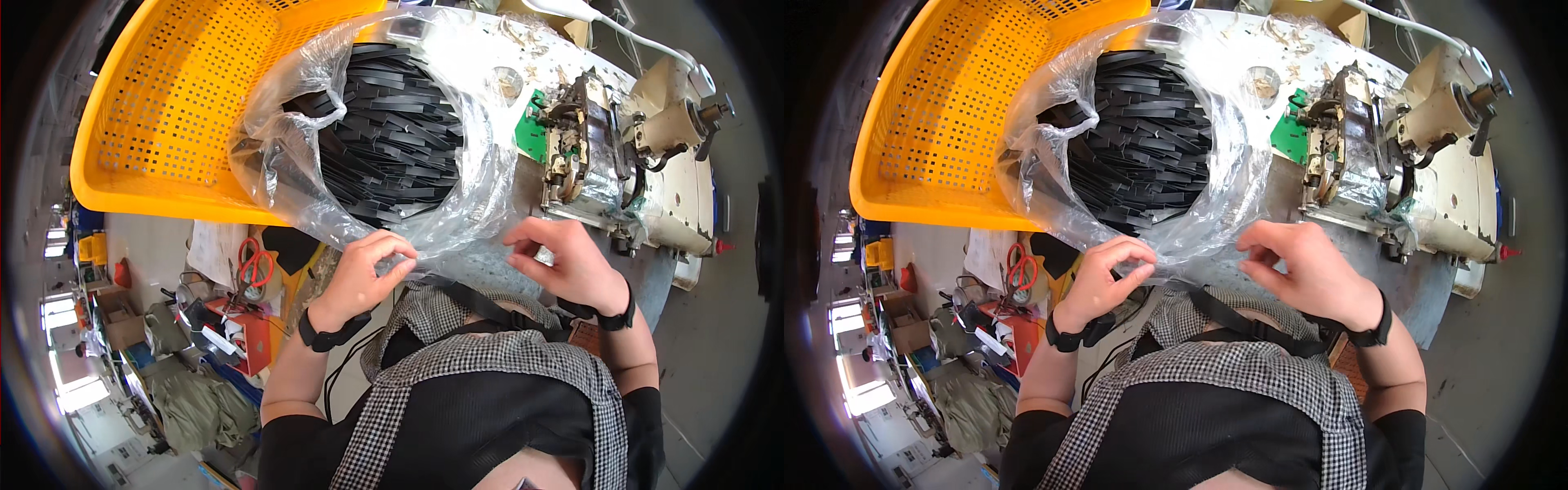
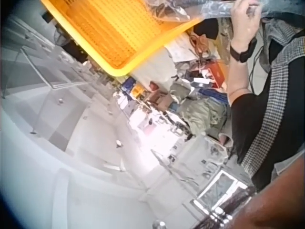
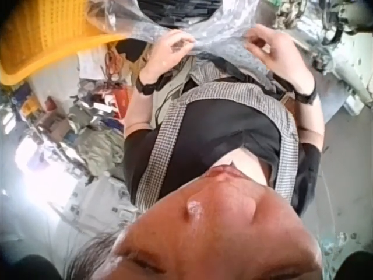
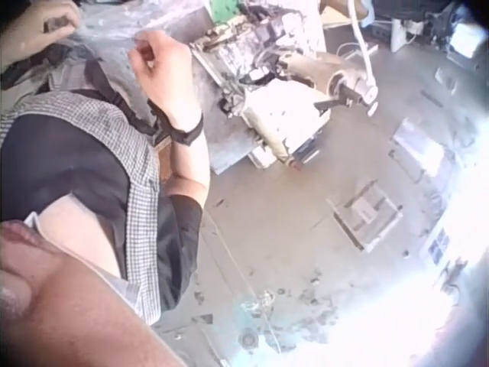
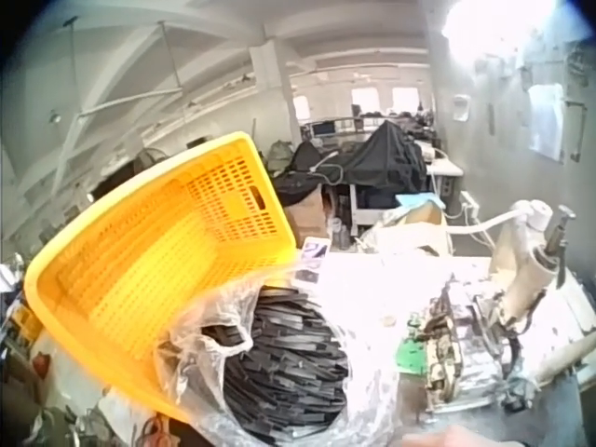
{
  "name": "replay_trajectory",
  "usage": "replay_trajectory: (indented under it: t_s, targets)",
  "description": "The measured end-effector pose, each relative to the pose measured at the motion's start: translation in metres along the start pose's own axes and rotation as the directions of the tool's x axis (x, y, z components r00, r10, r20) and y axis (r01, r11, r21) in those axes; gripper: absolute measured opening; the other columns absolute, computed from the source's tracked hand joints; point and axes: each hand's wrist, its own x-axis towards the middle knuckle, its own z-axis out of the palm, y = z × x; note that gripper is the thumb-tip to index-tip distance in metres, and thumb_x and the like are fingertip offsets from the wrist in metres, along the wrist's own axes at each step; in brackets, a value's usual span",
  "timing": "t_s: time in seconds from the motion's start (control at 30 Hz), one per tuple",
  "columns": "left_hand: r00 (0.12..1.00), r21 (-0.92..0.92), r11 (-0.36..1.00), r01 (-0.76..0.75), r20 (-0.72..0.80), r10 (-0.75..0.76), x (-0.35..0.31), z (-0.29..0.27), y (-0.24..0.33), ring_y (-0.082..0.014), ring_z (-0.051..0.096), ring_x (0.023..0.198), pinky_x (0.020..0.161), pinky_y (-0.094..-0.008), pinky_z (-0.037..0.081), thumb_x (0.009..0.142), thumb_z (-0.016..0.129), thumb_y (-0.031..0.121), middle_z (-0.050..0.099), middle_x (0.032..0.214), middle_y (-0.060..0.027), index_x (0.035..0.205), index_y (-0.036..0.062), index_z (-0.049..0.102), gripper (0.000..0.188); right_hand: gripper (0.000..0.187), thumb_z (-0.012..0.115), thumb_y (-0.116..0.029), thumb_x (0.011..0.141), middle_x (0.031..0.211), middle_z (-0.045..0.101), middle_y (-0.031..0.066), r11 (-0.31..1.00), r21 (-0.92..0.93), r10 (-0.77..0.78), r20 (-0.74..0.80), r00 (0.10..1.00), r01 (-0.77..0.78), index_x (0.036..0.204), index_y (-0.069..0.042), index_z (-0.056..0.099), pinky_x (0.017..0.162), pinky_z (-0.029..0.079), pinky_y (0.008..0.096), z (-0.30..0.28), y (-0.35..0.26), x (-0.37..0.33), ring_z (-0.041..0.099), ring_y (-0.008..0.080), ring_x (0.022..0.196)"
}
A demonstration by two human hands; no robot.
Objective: Selecting shoe strap components from a basket and feeding them into an industrial finishing machine for processing.
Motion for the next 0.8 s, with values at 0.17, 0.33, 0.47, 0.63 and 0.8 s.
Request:
replay_trajectory:
  t_s: [0.17, 0.33, 0.47, 0.63, 0.8]
  targets:
    - [0.963, 0.565, 0.818, -0.11, -0.143, 0.229, 0.003, -0.001, -0.016, -0.0287, 0.061, 0.09, 0.089, -0.0365, 0.045, 0.081, 0.066, 0.01, 0.064, 0.099, -0.0113, 0.096, 0.0039, 0.064, 0.016, 0.016, 0.067, -0.006, 0.08, 0.069, 0.064, 0.0128, 0.997, 0.046, -0.064, 0.058, 0.996, 0.061, 0.093, 0.001, 0.061, 0.059, 0.051, 0.0292, 0.029, 0.002, 0.046, 0.066, 0.0204, 0.064]
    - [0.95, 0.689, 0.684, 0.239, -0.31, -0.019, -0.011, 0.001, -0.03, -0.0308, 0.06, 0.085, 0.08, -0.0386, 0.046, 0.081, 0.067, 0.017, 0.063, 0.095, -0.0083, 0.099, 0.0064, 0.064, 0.021, 0.02, 0.069, -0.009, 0.081, 0.075, 0.066, 0.0067, 0.999, 0.035, 0.006, 0.087, 0.996, -0.009, 0.097, 0.001, 0.062, 0.063, 0.05, 0.0258, 0.067, 0.02, 0.096, 0.062, 0.0111, 0.065]
    - [0.894, 0.665, 0.616, 0.421, -0.419, -0.159, -0.024, -0.005, -0.026, -0.0303, 0.061, 0.085, 0.079, -0.039, 0.047, 0.08, 0.068, 0.02, 0.064, 0.095, -0.0101, 0.099, 0.0055, 0.064, 0.024, 0.033, 0.074, -0.014, 0.077, 0.084, 0.064, 0.0095, 1.0, 0.014, -0.022, -0.081, 0.996, 0.024, 0.104, 0.001, 0.063, 0.062, 0.05, 0.0261, 0.097, 0.042, 0.138, 0.06, 0.0121, 0.065]
    - [0.879, 0.51, 0.766, 0.392, -0.453, -0.148, -0.03, -0.013, -0.037, -0.0282, 0.064, 0.073, 0.066, -0.0381, 0.05, 0.082, 0.067, 0.016, 0.064, 0.088, -0.0128, 0.098, 0.0039, 0.062, 0.021, 0.043, 0.077, -0.019, 0.072, 0.088, 0.06, 0.0121, 0.977, -0.196, -0.121, -0.201, 0.972, 0.081, 0.107, 0.002, 0.063, 0.064, 0.051, 0.03, 0.128, 0.055, 0.174, 0.06, 0.0192, 0.067]
    - [0.867, 0.371, 0.907, 0.2, -0.499, 0.013, -0.007, -0.024, -0.049, -0.0261, 0.063, 0.07, 0.064, -0.0338, 0.051, 0.084, 0.063, 0.004, 0.061, 0.089, -0.0153, 0.104, 0.0001, 0.059, 0.021, 0.044, 0.08, -0.024, 0.069, 0.087, 0.059, 0.0125, 0.967, -0.249, -0.102, -0.16, 0.982, 0.06, 0.102, 0.002, 0.064, 0.067, 0.05, 0.034, 0.132, 0.053, 0.185, 0.061, 0.0254, 0.071]
